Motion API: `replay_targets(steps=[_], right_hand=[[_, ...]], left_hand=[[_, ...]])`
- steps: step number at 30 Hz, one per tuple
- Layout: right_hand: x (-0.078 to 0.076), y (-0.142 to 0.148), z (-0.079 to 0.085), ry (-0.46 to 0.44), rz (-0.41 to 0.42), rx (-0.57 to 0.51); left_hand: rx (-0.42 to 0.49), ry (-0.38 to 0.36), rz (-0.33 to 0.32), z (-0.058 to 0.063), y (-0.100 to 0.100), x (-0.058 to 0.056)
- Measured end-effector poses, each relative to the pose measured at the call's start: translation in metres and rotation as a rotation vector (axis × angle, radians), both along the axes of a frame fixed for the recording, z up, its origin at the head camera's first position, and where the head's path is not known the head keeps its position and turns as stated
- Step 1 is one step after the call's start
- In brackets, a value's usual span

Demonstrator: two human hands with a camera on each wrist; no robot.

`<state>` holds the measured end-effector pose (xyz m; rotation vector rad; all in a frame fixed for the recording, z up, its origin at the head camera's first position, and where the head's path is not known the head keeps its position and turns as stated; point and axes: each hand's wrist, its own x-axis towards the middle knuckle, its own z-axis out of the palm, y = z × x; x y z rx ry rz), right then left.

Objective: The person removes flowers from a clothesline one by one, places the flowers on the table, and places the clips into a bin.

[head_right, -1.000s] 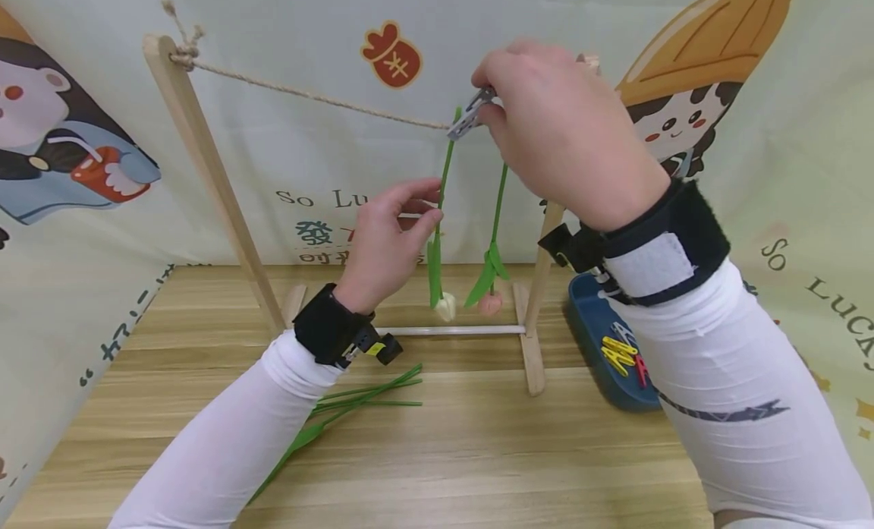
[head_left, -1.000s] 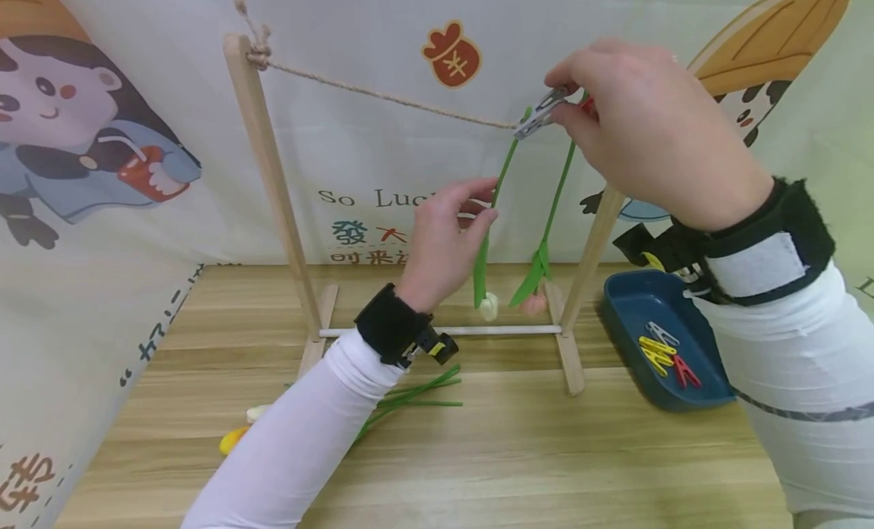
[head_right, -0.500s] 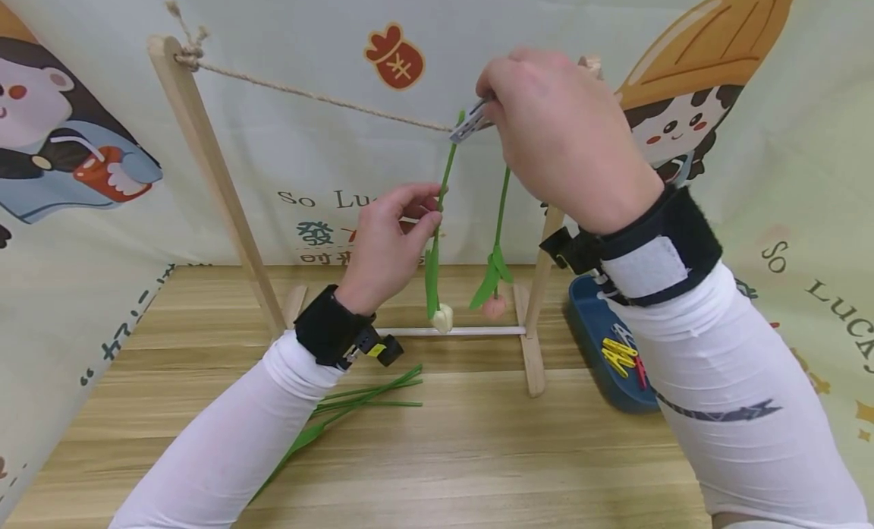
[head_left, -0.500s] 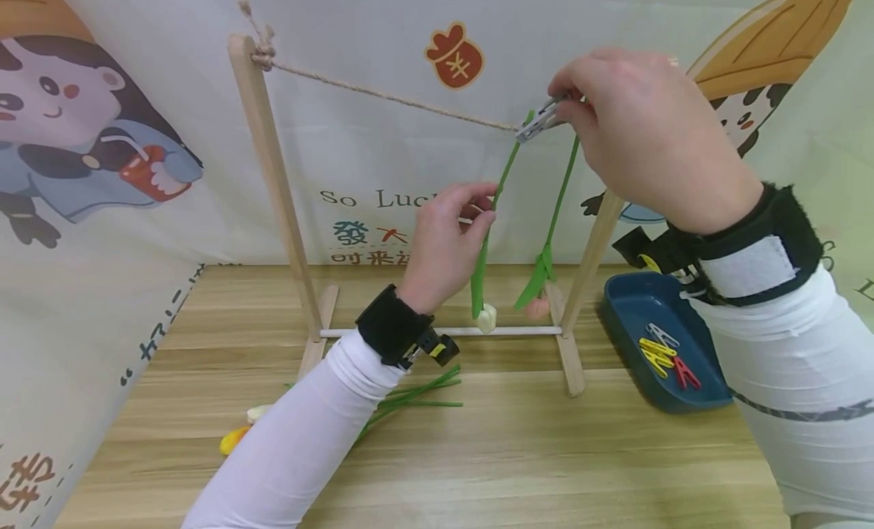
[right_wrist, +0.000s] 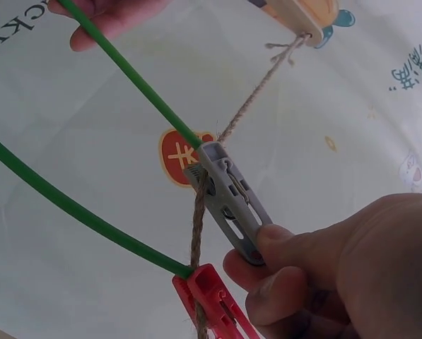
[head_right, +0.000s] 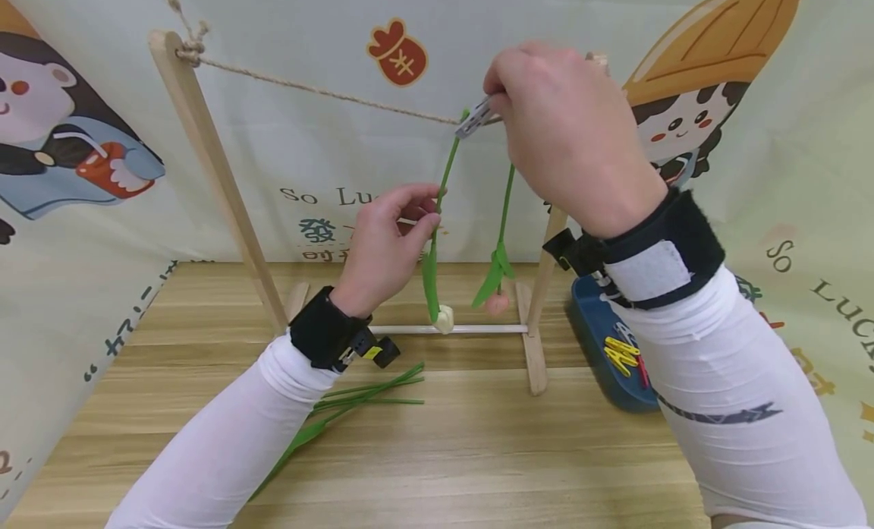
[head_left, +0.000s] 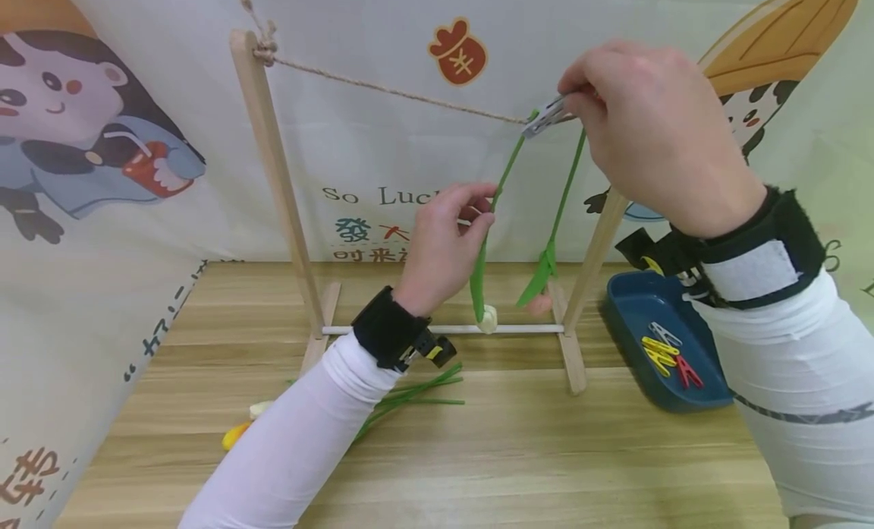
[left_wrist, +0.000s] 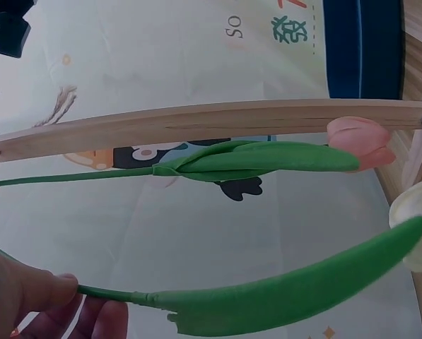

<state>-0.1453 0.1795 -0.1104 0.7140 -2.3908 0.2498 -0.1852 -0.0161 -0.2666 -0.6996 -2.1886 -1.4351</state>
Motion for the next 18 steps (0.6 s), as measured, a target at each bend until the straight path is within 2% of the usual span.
replay_targets(steps=[7, 18], right_hand=[[0.000, 0.005, -0.002, 0.036, -0.015, -0.048], [0.005, 0.011, -0.009, 0.126, -0.021, -0.089]], left_hand=[[-0.014, 0.028, -0.003, -0.006, -0.005, 0.003], [-0.025, -0.006, 0.017, -0.017, -0.021, 0.015]])
